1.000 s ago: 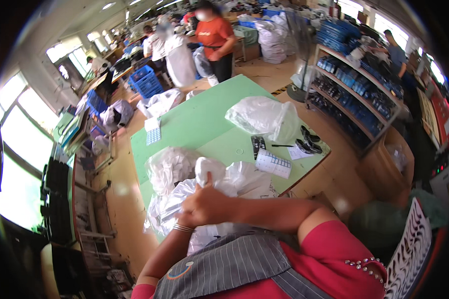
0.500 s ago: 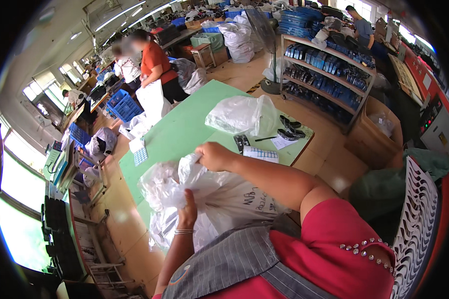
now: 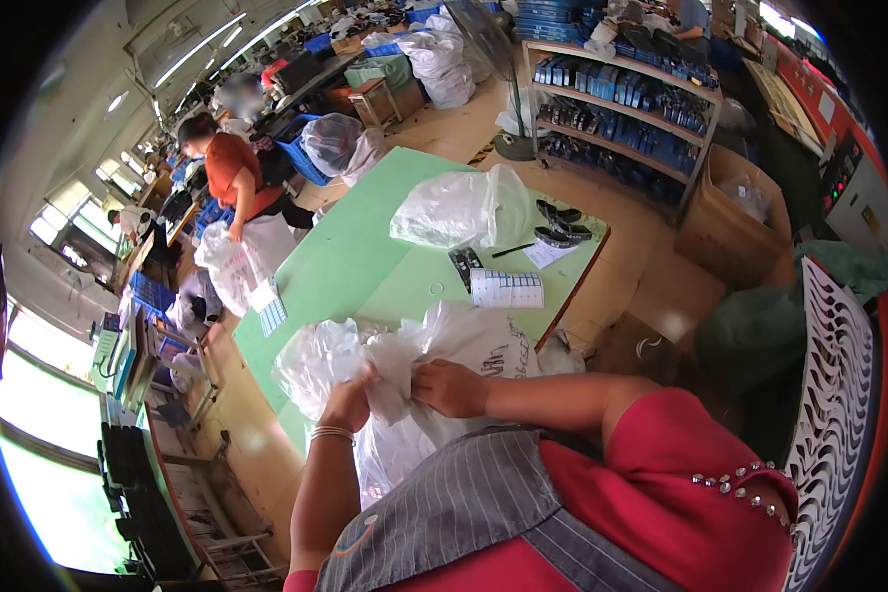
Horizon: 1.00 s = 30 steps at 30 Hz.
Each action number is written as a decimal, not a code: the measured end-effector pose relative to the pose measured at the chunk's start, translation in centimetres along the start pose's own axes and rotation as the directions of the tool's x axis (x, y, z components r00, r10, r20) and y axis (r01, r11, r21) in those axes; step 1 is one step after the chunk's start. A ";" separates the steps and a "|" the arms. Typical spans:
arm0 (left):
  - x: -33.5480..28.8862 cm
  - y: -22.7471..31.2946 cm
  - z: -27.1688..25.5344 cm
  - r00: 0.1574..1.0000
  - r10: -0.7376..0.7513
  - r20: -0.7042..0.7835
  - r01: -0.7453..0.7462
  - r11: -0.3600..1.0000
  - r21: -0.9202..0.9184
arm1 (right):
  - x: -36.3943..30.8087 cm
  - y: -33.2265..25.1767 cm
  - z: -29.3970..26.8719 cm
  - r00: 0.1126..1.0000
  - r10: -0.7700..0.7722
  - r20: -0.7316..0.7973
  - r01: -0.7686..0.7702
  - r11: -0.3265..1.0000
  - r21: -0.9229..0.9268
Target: Using a die-cutting machine to cut shoe components from white material and packing the finished pieces.
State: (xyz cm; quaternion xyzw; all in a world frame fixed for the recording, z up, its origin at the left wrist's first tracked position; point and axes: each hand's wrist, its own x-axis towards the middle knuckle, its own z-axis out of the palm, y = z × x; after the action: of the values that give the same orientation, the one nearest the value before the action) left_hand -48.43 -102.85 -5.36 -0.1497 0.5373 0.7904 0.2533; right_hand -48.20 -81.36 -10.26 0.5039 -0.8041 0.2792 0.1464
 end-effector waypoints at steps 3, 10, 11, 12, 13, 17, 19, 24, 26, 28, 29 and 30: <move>0.2 -0.7 0.5 1.000 0.031 0.006 -0.031 0.986 0.163 | 0.7 0.0 -0.3 0.992 0.024 0.121 -0.027 0.999 0.023; 0.8 -5.3 -1.0 0.833 0.522 0.181 -0.424 0.395 0.815 | 3.1 2.0 -4.8 0.719 0.176 0.673 -0.479 0.826 0.296; 0.2 -4.9 -0.3 0.815 0.532 0.230 -0.449 0.329 0.831 | 3.7 2.6 -5.1 0.722 0.177 0.669 -0.475 0.830 0.292; 0.3 -5.2 -0.5 0.816 0.527 0.236 -0.465 0.358 0.809 | 4.3 3.3 -5.0 0.832 0.284 0.477 -0.534 0.646 0.546; 0.4 -5.1 -0.7 0.812 0.533 0.237 -0.468 0.354 0.810 | 5.0 3.8 -4.8 0.856 0.432 0.285 -0.472 0.426 0.772; 0.6 -6.3 -1.4 0.803 0.515 0.301 -0.552 0.451 0.701 | 8.9 3.9 -3.1 0.699 0.324 0.638 -0.707 0.452 0.545; -0.5 -5.3 0.5 0.730 0.613 0.302 -0.436 0.078 0.897 | 9.8 4.7 -2.5 0.507 0.279 0.816 -0.810 0.477 0.341; 0.3 -6.3 0.6 0.408 0.876 0.258 -0.269 -0.155 0.951 | 11.4 4.4 -2.7 0.404 0.339 0.850 -0.825 0.537 0.177; 0.5 -6.5 0.0 0.332 0.908 0.257 -0.255 -0.176 0.951 | 12.7 3.4 -3.3 0.337 0.307 0.890 -0.853 0.499 0.151; 0.8 -6.7 -0.9 0.263 0.931 0.252 -0.251 -0.186 0.950 | 13.1 4.0 -1.8 0.286 0.268 0.920 -0.896 0.416 0.157; 0.9 -6.6 -1.5 0.259 0.933 0.250 -0.250 -0.185 0.950 | 12.9 4.5 -0.5 0.286 0.268 0.920 -0.894 0.421 0.156; 1.0 -6.4 -2.1 0.217 0.947 0.237 -0.274 -0.174 0.946 | 12.9 4.9 0.4 0.262 0.234 0.936 -0.940 0.283 0.192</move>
State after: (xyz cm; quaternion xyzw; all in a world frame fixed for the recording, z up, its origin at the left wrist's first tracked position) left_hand -45.73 -102.65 -11.65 0.0983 0.8896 0.2449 -0.3729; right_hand -58.30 -89.37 -5.38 0.1733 -0.7103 0.3706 -0.5728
